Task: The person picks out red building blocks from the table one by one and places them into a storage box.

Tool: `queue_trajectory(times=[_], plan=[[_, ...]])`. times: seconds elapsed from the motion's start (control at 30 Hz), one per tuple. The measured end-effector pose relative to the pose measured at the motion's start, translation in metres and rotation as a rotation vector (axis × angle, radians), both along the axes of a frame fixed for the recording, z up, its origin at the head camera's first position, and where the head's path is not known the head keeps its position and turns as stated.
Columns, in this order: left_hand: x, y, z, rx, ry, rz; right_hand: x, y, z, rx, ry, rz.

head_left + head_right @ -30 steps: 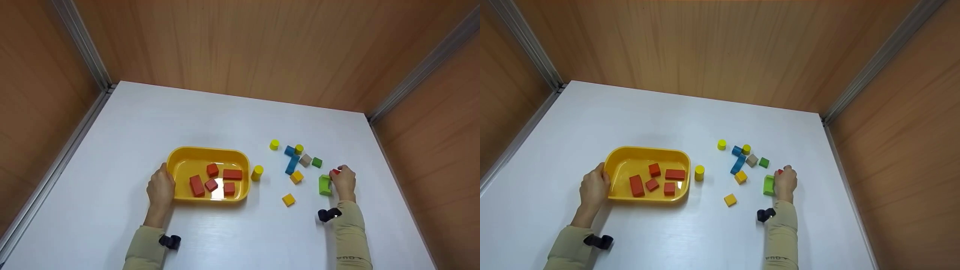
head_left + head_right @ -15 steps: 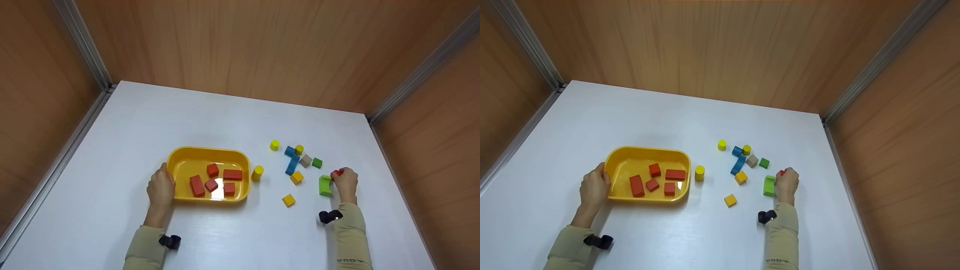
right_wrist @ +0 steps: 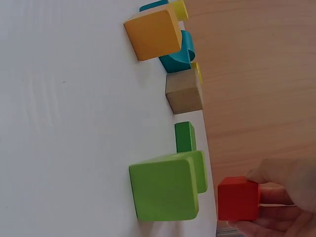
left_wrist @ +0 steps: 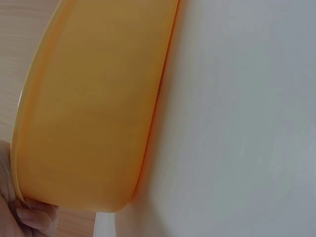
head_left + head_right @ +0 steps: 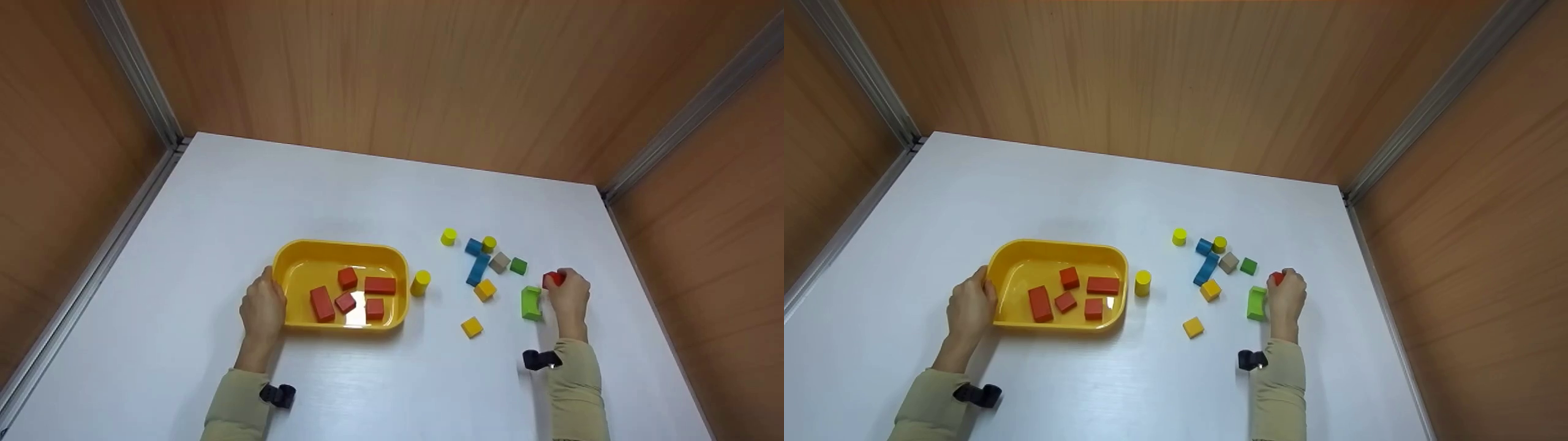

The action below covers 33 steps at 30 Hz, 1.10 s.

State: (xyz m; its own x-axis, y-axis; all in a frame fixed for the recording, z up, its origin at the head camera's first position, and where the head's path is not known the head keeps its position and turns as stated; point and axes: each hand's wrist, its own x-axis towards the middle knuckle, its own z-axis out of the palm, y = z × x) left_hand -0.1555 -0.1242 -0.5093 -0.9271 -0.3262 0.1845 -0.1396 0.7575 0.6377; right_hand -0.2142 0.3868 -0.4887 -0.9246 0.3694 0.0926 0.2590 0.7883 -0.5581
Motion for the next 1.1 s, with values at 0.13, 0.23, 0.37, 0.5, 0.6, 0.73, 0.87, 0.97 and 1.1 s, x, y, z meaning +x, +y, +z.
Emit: queue_trajectory(times=[0.13, 0.23, 0.37, 0.5, 0.6, 0.73, 0.87, 0.97, 1.1], plan=[[0.0, 0.0, 0.0, 0.001, -0.003, -0.002, 0.005, -0.009, 0.006, 0.003, 0.057, 0.011], [0.001, 0.0, 0.0, -0.002, 0.004, -0.005, 0.008, -0.017, 0.01, -0.005, 0.105, 0.028], [0.001, -0.001, 0.0, -0.006, 0.014, -0.008, 0.012, -0.028, 0.016, -0.008, 0.152, 0.048], [0.001, -0.001, 0.0, -0.004, 0.003, -0.003, 0.016, -0.038, 0.021, -0.016, 0.167, 0.058], [0.001, 0.0, 0.0, 0.002, -0.003, -0.002, 0.018, -0.046, 0.025, -0.018, 0.179, 0.065], [0.001, 0.0, 0.0, 0.014, 0.0, -0.005, 0.022, -0.057, 0.028, -0.014, 0.196, 0.072], [0.001, 0.0, 0.001, 0.015, 0.0, 0.0, 0.025, -0.066, 0.031, -0.017, 0.227, 0.08], [0.0, 0.0, 0.001, 0.016, -0.015, 0.004, 0.028, -0.073, 0.032, -0.014, 0.266, 0.092], [0.0, 0.0, 0.001, 0.012, -0.019, 0.005, 0.031, -0.082, 0.032, -0.023, 0.294, 0.112]])
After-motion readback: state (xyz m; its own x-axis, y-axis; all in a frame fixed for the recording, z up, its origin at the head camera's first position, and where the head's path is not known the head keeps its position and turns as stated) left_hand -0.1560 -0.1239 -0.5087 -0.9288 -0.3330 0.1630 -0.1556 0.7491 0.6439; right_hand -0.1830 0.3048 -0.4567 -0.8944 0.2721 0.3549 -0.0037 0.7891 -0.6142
